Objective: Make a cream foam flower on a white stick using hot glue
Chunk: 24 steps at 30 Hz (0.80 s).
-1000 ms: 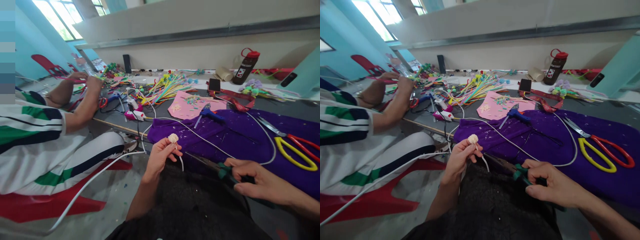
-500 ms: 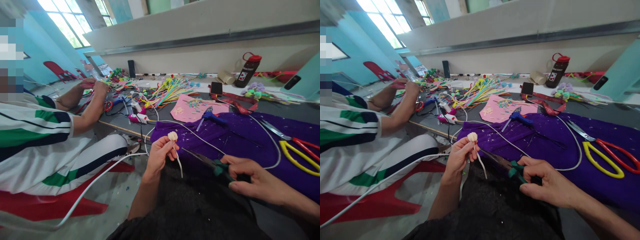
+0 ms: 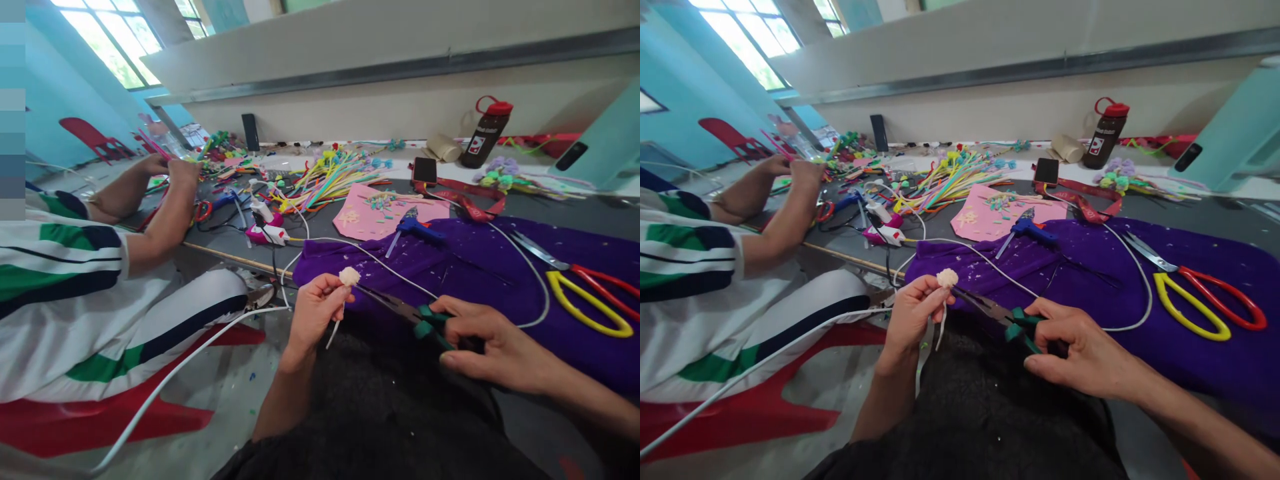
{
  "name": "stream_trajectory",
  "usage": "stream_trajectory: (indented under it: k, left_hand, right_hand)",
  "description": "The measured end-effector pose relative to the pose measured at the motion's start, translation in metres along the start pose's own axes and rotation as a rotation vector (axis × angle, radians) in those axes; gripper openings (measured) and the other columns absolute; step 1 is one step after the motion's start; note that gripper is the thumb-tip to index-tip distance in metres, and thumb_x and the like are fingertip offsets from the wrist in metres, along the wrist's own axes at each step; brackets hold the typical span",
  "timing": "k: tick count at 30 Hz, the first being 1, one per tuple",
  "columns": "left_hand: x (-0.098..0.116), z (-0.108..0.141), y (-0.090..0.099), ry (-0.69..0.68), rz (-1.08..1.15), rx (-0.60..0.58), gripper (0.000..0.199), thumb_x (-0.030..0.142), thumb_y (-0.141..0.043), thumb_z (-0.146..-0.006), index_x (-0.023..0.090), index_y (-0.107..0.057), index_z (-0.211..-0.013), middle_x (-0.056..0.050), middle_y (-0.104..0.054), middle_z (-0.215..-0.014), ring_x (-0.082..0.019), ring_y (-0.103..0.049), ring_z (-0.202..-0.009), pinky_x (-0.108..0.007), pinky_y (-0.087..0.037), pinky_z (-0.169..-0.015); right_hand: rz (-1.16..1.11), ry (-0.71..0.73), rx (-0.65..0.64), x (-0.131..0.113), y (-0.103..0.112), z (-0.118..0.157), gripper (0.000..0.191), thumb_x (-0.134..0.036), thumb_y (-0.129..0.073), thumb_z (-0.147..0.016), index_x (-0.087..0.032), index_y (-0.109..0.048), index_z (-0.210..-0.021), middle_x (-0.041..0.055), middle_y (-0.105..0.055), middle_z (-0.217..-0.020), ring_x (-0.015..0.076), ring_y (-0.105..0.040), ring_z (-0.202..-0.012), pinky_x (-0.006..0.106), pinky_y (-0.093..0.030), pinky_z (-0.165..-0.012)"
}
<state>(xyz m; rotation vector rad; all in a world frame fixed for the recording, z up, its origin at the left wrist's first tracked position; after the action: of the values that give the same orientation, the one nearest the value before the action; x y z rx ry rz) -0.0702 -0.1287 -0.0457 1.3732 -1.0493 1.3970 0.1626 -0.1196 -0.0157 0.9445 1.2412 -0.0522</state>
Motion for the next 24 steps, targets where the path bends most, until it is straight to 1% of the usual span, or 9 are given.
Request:
stream_trajectory:
  k: [10,18,24]
  left_hand:
    - [-0.0052,0.0004,-0.004,0.0,-0.082,-0.027,0.014,0.029,-0.063,-0.07,0.016,-0.06,-0.073,0.001,-0.064,-0.057,-0.004,-0.044,-0.036,-0.016,-0.032,-0.036]
    - [-0.0054,0.0017,-0.004,-0.005,-0.174,-0.033,0.012,0.027,-0.063,-0.069,0.016,-0.061,-0.072,0.001,-0.064,-0.058,-0.005,-0.045,-0.037,-0.016,-0.034,-0.037]
    - [-0.0058,0.0015,-0.005,-0.007,-0.223,-0.034,0.008,0.024,-0.062,-0.068,0.016,-0.061,-0.07,0.002,-0.063,-0.058,-0.005,-0.045,-0.039,-0.016,-0.036,-0.038]
  right_hand:
    - [0.014,0.012,0.008,0.0045,-0.0029,0.0036,0.023,-0.025,-0.06,-0.073,-0.016,-0.047,-0.056,0.0023,-0.051,-0.088,0.0144,-0.05,-0.073,0.027,-0.037,-0.065]
    - [0.016,0.013,0.009,0.0062,-0.0032,0.0031,0.024,-0.025,-0.061,-0.073,-0.016,-0.047,-0.056,0.0024,-0.052,-0.086,0.0157,-0.051,-0.076,0.027,-0.038,-0.067]
    - [-0.035,0.022,0.0,0.0086,-0.0047,0.0045,0.025,-0.025,-0.061,-0.074,-0.016,-0.047,-0.055,0.0016,-0.05,-0.083,0.0148,-0.05,-0.075,0.027,-0.038,-0.067]
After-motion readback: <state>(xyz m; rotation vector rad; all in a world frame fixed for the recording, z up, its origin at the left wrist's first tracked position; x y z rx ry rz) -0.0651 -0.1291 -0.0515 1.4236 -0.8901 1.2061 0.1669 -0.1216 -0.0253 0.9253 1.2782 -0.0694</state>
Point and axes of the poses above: each hand's wrist, its own z-axis away from the middle knuckle, its own y-axis out of the back of the hand, x = y × z, the point moved 6 cm from there along -z, towards the middle knuckle
